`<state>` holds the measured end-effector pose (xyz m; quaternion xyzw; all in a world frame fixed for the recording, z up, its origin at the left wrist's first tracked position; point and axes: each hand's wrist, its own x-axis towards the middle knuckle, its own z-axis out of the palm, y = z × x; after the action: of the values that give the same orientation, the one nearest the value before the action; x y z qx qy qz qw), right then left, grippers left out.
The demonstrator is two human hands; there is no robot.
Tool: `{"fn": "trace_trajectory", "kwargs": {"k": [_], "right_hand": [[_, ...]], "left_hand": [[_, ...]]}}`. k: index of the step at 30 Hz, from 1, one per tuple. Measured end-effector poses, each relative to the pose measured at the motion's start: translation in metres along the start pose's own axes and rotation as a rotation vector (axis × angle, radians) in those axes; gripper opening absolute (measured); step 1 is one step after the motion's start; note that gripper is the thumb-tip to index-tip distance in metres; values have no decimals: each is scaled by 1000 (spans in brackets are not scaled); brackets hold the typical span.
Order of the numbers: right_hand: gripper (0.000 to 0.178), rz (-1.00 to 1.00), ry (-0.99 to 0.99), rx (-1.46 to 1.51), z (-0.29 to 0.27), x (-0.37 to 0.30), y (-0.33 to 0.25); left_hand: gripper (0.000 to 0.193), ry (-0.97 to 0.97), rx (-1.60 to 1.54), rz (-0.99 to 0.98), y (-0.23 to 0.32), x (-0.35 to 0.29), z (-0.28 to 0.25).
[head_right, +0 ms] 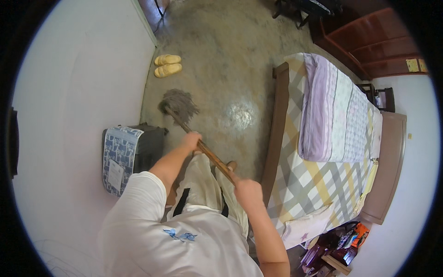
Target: The person mops the floor of a bedroom using a string mop. They move around furniture, including a bed and a suitcase, and briefly pick up a pair of slippers to clean underneath them before placing them back down.
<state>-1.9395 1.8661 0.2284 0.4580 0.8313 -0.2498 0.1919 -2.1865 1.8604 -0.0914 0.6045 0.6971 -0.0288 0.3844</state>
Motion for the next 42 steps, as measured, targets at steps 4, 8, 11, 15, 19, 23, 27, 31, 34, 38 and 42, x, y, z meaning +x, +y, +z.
{"fn": "trace_trajectory", "kwargs": {"k": [4, 8, 11, 15, 19, 23, 27, 31, 34, 38, 42], "right_hand": [[53, -65, -33, -36, 35, -2, 4], [55, -66, -28, -12, 59, -47, 28], [56, -9, 24, -1, 65, -97, 67], [59, 86, 46, 122, 79, -180, 133], [59, 234, 88, 151, 109, -271, 184], [59, 387, 92, 232, 107, -360, 203], [65, 564, 81, 327, 105, -433, 198], [69, 660, 70, 366, 98, -468, 173], [66, 635, 82, 379, 95, -474, 163], [64, 628, 22, 388, 81, -459, 142], [62, 514, 7, 411, 84, -426, 111]], "left_hand": [[29, 91, -32, -71, -8, -33, 6], [21, 142, -14, -150, 38, -60, 38], [18, 182, -28, -74, 92, -65, 64], [18, 167, 169, 100, 177, -61, 115], [20, 120, 138, 211, 276, -70, 182], [13, 57, 33, 403, 376, -105, 244], [14, -12, 217, 734, 452, -135, 293], [35, -303, 148, 784, 488, -174, 312], [39, -314, 79, 745, 479, -197, 313], [38, -281, 6, 675, 437, -208, 294], [31, -204, 10, 581, 371, -213, 261]]}}
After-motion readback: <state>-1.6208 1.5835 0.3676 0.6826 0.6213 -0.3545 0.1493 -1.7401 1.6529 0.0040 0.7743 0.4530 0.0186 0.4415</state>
